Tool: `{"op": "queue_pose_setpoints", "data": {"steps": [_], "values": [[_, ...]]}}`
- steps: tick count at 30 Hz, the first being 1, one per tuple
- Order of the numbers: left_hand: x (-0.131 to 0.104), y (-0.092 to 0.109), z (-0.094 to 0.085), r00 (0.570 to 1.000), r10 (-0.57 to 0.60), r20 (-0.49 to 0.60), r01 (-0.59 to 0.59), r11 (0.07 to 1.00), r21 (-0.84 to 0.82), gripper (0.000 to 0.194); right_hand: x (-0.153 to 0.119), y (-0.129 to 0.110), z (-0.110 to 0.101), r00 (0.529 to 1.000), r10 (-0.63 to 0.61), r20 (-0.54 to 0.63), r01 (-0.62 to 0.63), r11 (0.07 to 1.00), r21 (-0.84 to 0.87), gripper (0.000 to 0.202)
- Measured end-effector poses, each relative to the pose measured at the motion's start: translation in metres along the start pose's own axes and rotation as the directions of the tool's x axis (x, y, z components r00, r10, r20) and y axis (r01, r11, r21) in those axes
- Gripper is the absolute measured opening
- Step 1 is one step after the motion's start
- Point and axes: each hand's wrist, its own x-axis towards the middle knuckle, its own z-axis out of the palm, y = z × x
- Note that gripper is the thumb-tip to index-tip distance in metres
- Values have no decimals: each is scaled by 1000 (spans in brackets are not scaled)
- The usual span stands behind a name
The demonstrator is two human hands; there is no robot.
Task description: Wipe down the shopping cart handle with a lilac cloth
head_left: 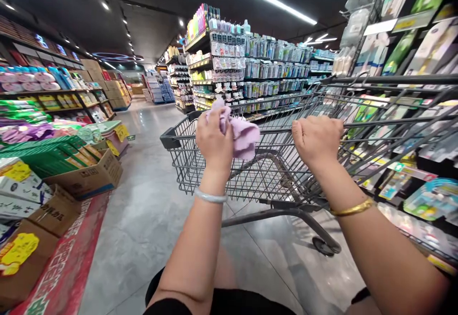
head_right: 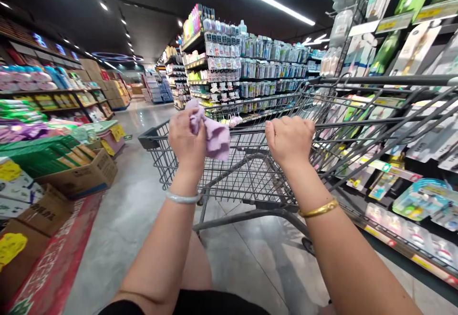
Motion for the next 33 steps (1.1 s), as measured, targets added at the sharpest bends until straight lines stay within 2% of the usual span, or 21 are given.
{"op": "queue_pose_setpoints", "data": {"steps": [2,4,6,9,11,14,17,19,21,22,24,25,27,30,31,32,33], "values": [[-5,4,1,999,29,33,-29,1000,-1,31,0,-1,2,1000,21,-21,-21,1000,7,57],[-22,19,9,983,151,106,-148,988,-32,32,1,-3,4,998,38,-41,-38,999,12,56],[-43,38,19,944,273,183,-265,962,-68,33,1,-4,5,998,39,-49,-38,999,10,55],[-65,53,28,922,305,240,-296,952,-74,56,2,-4,3,999,23,-36,-23,1000,1,54],[-67,52,27,907,334,256,-328,942,-67,57,3,-5,1,1000,14,-22,-14,1000,-1,53],[-50,42,17,875,374,307,-365,927,-87,43,4,-7,-3,1000,7,-8,-7,1000,2,52],[-20,24,0,845,361,395,-331,932,-146,40,5,-8,-5,1000,9,-4,-9,1000,15,52],[1,7,-13,876,277,394,-248,961,-123,44,5,-9,-5,1000,23,-1,-23,999,24,53],[15,-8,-26,935,153,320,-153,988,-25,43,4,-9,-5,1000,28,5,-28,999,35,52],[18,-13,-31,950,112,292,-124,992,20,41,4,-9,-6,1000,26,8,-26,999,40,52],[15,-13,-35,950,112,291,-135,989,62,36,2,-9,-6,1000,21,8,-21,999,48,52],[9,-8,-35,936,150,318,-177,983,58,34,2,-9,-7,1000,25,6,-25,999,47,52],[-6,9,-29,878,271,394,-299,954,11,32,2,-9,-8,999,33,8,-33,999,34,54],[-19,28,-19,734,457,503,-475,874,-101,32,2,-11,-9,999,31,29,-31,999,8,53],[-18,27,-18,705,479,524,-496,860,-118,31,2,-11,-9,999,29,40,-29,1000,4,53],[-13,23,-19,702,472,533,-494,862,-113,32,2,-11,-9,998,31,53,-31,1000,3,53],[-6,15,-21,729,439,526,-469,879,-84,32,3,-12,-9,997,36,66,-36,999,4,54]]}}
